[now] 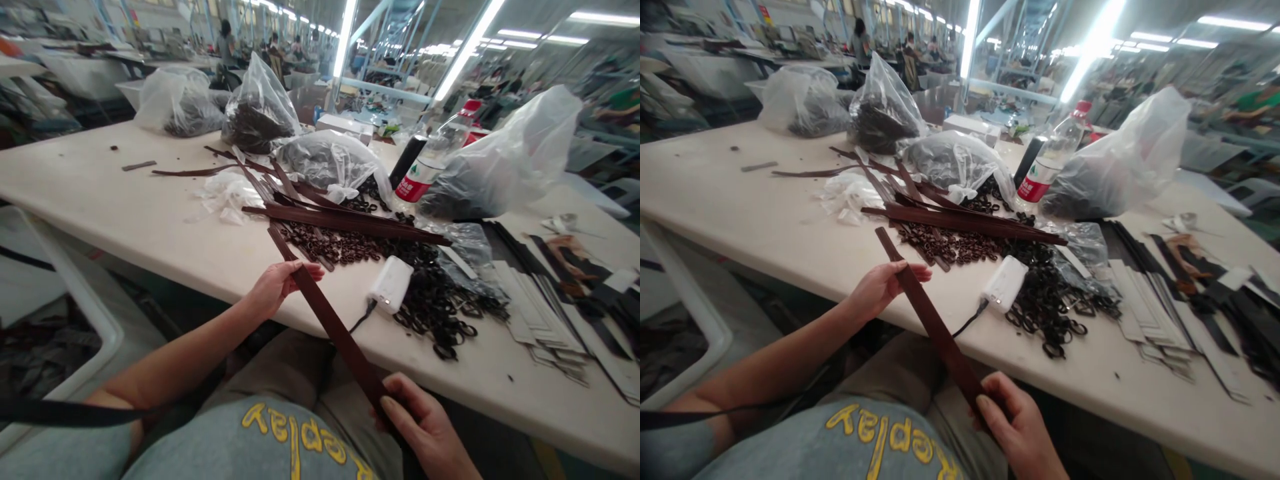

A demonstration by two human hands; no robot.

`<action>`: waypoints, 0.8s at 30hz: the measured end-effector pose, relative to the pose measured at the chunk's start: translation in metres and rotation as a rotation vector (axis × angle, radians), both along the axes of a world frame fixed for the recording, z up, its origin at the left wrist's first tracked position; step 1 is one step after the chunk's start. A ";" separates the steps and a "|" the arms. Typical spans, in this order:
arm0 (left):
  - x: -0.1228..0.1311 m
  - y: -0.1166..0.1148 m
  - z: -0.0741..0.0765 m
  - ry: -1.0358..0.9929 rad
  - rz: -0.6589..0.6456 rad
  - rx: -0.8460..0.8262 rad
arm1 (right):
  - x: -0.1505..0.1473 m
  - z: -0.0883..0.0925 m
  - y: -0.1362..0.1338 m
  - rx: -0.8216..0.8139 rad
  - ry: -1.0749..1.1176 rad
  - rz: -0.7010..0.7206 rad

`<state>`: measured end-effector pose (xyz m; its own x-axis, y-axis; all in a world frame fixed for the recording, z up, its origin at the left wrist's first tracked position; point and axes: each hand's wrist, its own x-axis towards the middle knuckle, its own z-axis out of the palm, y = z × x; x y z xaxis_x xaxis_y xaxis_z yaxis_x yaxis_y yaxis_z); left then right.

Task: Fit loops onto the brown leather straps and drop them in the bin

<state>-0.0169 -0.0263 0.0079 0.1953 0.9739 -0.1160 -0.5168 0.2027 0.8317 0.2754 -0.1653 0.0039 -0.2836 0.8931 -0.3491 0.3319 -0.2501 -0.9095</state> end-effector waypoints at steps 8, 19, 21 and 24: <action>0.027 -0.047 0.000 0.280 -0.347 0.227 | -0.058 0.006 0.033 -0.259 0.513 0.238; -0.023 -0.040 0.003 0.742 -0.148 0.393 | -0.062 -0.012 0.049 0.894 -0.637 0.123; -0.029 -0.040 0.007 0.799 -0.155 0.326 | -0.058 -0.017 0.047 0.975 -0.783 0.134; -0.028 -0.040 0.008 0.769 -0.209 0.215 | -0.058 -0.021 0.046 1.000 -0.850 0.145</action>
<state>-0.0451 -0.0663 0.0163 0.3172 0.9423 -0.1068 0.2440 0.0277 0.9694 0.2175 -0.1191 -0.0174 -0.4194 0.8483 0.3232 0.8540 0.4894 -0.1764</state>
